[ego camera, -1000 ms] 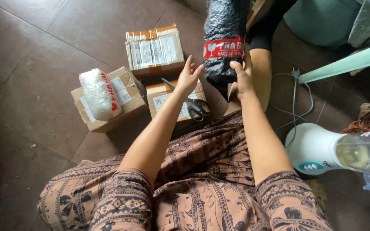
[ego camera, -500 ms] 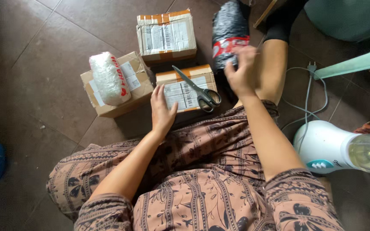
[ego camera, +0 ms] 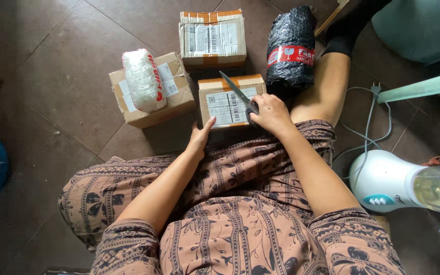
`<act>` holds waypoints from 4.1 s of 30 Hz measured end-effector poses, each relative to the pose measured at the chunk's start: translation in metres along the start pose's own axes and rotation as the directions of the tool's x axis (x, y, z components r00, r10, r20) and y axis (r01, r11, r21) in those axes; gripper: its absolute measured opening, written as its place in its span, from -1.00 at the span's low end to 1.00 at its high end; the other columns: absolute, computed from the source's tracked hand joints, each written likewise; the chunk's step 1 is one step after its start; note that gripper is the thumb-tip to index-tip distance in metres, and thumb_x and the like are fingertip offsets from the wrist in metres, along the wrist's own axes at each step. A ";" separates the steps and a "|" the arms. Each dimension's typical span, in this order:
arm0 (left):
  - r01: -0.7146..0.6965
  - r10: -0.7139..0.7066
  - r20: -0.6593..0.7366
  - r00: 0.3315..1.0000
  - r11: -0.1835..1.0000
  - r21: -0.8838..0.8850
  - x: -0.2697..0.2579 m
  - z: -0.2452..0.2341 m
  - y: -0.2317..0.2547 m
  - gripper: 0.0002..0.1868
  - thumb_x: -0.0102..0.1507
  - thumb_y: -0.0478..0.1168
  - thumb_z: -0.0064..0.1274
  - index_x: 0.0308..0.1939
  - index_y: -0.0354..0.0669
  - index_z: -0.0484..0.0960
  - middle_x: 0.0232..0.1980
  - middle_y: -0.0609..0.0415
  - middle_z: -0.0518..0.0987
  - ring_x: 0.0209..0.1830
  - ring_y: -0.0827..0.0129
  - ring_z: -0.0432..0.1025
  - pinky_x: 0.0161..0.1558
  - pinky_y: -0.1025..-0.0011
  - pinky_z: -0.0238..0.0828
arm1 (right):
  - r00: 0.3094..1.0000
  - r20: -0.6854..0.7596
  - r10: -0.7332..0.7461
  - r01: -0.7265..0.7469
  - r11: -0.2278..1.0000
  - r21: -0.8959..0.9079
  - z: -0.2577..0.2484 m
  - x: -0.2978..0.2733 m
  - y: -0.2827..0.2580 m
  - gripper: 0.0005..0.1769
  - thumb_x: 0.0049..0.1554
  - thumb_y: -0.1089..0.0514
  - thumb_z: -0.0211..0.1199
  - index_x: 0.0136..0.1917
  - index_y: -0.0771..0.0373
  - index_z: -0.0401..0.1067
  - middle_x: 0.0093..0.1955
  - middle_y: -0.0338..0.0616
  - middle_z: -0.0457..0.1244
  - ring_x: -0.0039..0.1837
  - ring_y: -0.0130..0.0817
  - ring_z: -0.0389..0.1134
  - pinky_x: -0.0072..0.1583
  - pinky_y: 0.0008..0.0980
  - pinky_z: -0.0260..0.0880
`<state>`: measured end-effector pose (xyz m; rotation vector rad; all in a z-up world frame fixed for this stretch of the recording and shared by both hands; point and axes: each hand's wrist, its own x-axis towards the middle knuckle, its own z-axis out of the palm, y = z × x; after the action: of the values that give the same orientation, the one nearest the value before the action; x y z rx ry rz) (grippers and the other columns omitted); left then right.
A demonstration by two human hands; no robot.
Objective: The person sits on the floor and uses scissors to cut tape and plastic wrap on several parcels. They open a small cardboard box, inspect its interior, and then handle a bubble-wrapped item, cutting the wrapping and inspecting the contents.
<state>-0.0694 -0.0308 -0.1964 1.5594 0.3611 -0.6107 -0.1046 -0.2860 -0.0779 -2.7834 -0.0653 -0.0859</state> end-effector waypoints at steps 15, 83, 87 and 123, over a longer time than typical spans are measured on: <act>-0.244 0.248 0.030 0.968 0.909 0.337 -0.032 -0.012 0.071 0.15 0.10 0.41 0.08 0.53 -0.33 0.17 0.34 -0.33 0.45 0.39 0.03 0.37 0.33 0.18 0.30 | 0.961 0.002 0.276 -0.239 0.829 0.505 -0.001 -0.005 0.042 -0.56 0.03 0.13 0.41 0.20 0.14 0.54 -0.18 -0.15 0.41 -0.16 -0.44 0.42 -0.01 -0.42 0.45; -0.718 0.927 0.152 0.342 0.154 0.679 -0.035 0.017 0.043 -0.10 -0.03 0.08 0.47 0.26 -0.07 0.33 0.33 -0.19 0.16 0.46 -0.17 0.03 0.43 -0.06 0.10 | 0.969 0.229 0.096 -0.235 0.650 0.723 0.047 0.011 -0.002 -0.52 0.19 0.13 0.31 0.34 0.09 0.30 -0.15 -0.27 0.26 -0.08 -0.53 0.24 -0.03 -0.48 0.29; -0.641 0.810 0.224 0.542 0.227 0.733 -0.039 0.015 0.052 -0.56 0.32 0.05 0.30 0.13 0.04 0.45 0.26 0.06 0.32 0.45 0.10 0.14 0.40 0.04 0.17 | 0.961 0.237 0.141 -0.265 0.706 0.657 0.048 0.013 -0.002 -0.52 0.18 0.11 0.34 0.33 0.08 0.31 -0.19 -0.27 0.26 -0.13 -0.51 0.21 -0.09 -0.44 0.26; -0.653 0.745 -0.057 0.665 0.616 0.441 0.060 0.044 0.039 -0.36 0.43 -0.17 -0.08 0.60 0.10 0.15 0.63 -0.22 0.08 0.59 -0.09 0.10 0.49 0.17 0.10 | 0.839 0.460 0.289 -0.521 0.187 0.833 0.054 -0.035 -0.089 -0.54 0.08 -0.16 0.41 -0.02 0.19 0.36 -0.41 -0.33 0.19 -0.41 -0.58 0.22 -0.35 -0.52 0.29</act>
<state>-0.0064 -0.0860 -0.1993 1.9886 -0.2451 0.1592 -0.1420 -0.1850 -0.1001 -1.4593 0.4611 0.3006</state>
